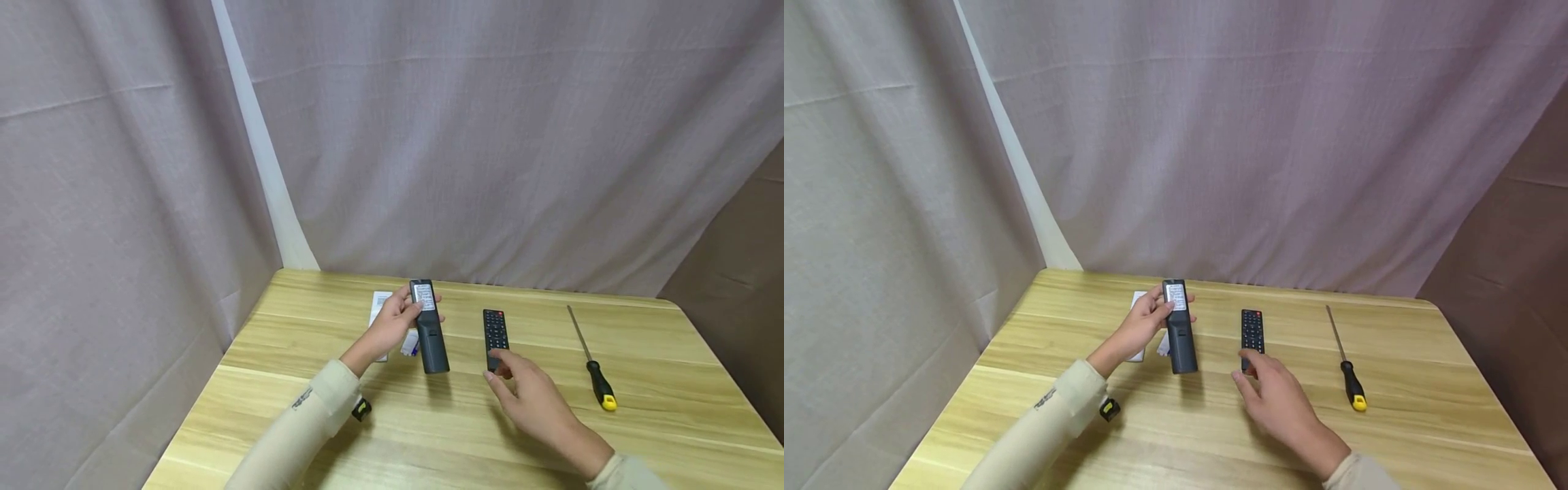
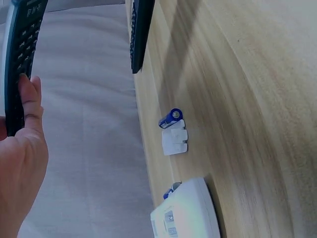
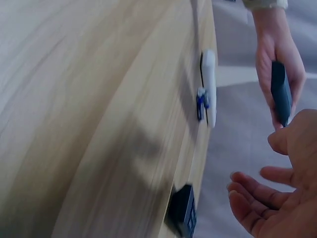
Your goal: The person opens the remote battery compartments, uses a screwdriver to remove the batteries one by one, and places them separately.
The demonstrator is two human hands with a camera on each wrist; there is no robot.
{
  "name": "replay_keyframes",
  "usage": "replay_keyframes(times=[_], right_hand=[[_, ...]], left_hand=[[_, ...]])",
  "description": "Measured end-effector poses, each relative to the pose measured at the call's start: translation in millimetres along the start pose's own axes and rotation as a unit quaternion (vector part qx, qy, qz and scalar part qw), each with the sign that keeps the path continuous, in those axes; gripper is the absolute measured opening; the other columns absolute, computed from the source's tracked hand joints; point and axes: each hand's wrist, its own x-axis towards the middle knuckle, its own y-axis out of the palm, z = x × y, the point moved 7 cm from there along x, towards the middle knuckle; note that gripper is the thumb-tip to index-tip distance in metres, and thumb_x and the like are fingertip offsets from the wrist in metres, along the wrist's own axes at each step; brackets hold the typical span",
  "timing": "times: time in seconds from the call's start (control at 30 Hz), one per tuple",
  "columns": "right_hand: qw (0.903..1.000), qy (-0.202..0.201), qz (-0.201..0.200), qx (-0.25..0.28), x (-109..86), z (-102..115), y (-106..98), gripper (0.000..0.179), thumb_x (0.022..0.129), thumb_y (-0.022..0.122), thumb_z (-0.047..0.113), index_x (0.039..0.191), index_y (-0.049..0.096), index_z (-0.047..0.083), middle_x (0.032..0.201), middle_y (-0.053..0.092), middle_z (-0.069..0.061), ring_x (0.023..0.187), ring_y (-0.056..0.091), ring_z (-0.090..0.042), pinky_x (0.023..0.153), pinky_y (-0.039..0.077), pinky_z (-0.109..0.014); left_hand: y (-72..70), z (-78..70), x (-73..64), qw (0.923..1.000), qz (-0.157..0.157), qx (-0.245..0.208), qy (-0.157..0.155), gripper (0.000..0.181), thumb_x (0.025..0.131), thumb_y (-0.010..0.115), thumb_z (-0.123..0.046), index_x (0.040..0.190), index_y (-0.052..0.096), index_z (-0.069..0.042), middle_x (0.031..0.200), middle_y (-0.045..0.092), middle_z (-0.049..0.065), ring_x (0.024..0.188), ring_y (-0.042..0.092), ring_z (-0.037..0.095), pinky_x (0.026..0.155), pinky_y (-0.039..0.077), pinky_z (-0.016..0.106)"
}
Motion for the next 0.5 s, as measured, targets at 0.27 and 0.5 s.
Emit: replay_keyframes(times=[0.27,0.5], right_hand=[[0.9967,-0.078,0.013,-0.016,6.6,37.7,16.4,0.059,0.100,0.076,0.026,0.156,0.056,0.022,0.113,0.075,0.003,0.100,0.067,-0.013,0.080,0.059,-0.034],[0.9942,-0.099,0.041,-0.009,10.0,51.9,23.9,0.066,0.100,0.077,0.031,0.160,0.051,0.024,0.133,0.074,-0.005,0.106,0.070,-0.015,0.086,0.061,-0.038]], left_hand=[[5.4,3.2,-3.5,0.9993,0.009,0.035,-0.005,0.046,0.115,0.037,-0.006,0.161,0.033,-0.002,0.155,0.060,0.021,0.127,0.068,0.049,0.107,0.063,0.040],[13.0,8.2,-6.9,0.9995,0.012,0.025,-0.018,0.049,0.116,0.037,-0.008,0.164,0.029,-0.006,0.155,0.060,0.020,0.127,0.070,0.045,0.107,0.062,0.038]])
